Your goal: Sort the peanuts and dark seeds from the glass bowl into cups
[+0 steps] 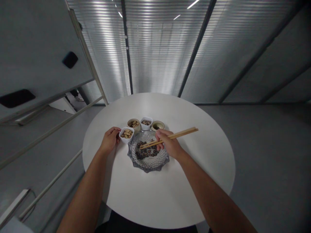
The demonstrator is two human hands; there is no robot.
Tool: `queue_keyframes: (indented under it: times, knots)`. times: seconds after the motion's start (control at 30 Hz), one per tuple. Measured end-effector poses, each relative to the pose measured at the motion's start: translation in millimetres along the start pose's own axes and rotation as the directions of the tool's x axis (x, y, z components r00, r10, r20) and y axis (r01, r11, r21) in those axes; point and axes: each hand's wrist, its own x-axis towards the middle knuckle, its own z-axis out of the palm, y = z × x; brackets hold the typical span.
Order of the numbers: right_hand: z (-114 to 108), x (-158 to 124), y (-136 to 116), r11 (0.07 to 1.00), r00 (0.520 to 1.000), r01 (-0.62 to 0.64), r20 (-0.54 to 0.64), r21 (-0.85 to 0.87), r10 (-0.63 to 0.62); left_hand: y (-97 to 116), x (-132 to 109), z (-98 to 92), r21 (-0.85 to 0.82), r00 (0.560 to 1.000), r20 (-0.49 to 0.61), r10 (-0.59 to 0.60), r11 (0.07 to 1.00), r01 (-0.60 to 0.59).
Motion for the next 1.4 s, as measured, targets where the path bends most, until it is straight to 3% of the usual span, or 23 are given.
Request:
queue_keyframes:
  times: [0.4,0.97,1.4]
  knots:
    - [-4.7,-1.6,15.3,0.998,0.997,0.036,0.069,-0.057,-0.032,3.1,-1.7,2.7,-0.026,1.0,-0.011,-0.012,1.0,0.012]
    - [-1.8,-2.5,11.0,0.987,0.996,0.073,-0.039,-0.144,-0.079,6.7,-2.6,6.0,-0.044,1.0,-0.004,-0.016,0.999,0.016]
    - [-0.5,-4.9,8.0,0.974,0.996,0.078,-0.036,-0.212,-0.088,3.8,0.0,4.6,-0.042,1.0,-0.012,0.005,0.999,-0.005]
